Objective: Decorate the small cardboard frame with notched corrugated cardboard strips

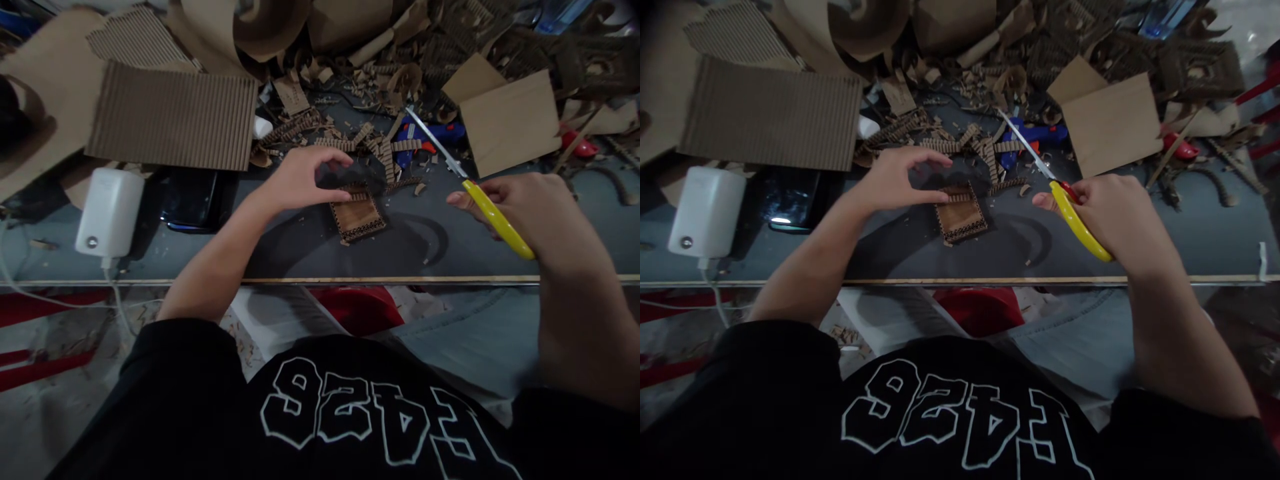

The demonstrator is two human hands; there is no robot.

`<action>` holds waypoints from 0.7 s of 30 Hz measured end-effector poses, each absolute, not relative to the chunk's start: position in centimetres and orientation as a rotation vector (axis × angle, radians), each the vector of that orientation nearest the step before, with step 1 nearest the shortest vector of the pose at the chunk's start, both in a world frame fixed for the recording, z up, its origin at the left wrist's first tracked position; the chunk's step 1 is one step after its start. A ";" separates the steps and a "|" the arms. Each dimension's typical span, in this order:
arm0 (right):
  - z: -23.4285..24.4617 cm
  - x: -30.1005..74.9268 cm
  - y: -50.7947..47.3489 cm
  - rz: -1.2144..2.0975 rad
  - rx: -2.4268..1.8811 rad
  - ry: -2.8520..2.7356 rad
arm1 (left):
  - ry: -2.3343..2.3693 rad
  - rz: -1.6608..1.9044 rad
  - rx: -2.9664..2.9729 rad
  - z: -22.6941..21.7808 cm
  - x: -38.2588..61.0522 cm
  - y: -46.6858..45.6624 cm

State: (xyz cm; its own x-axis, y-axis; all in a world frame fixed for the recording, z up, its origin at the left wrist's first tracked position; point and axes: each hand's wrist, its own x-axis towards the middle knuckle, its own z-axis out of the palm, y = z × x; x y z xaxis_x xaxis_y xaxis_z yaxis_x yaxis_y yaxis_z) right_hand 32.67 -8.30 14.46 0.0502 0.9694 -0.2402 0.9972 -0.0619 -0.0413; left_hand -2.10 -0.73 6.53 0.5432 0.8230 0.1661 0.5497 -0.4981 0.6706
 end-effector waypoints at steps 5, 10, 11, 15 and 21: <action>14.6 32.8 -8.4 -0.250 2.164 1.999 | 0.953 0.582 2.295 7.9 -4.5 0.6; 14.3 32.4 -8.6 -0.268 2.097 2.068 | 0.965 0.496 2.401 7.1 -3.2 -0.2; 14.3 32.4 -8.6 -0.271 2.092 2.083 | 0.978 0.477 2.416 6.8 -2.9 -0.3; 13.9 32.8 -8.7 -0.240 2.076 2.102 | 1.046 0.519 2.355 6.1 -2.6 -0.2; 13.9 33.3 -8.7 -0.263 2.064 2.142 | 1.113 0.751 2.128 6.1 -2.8 0.1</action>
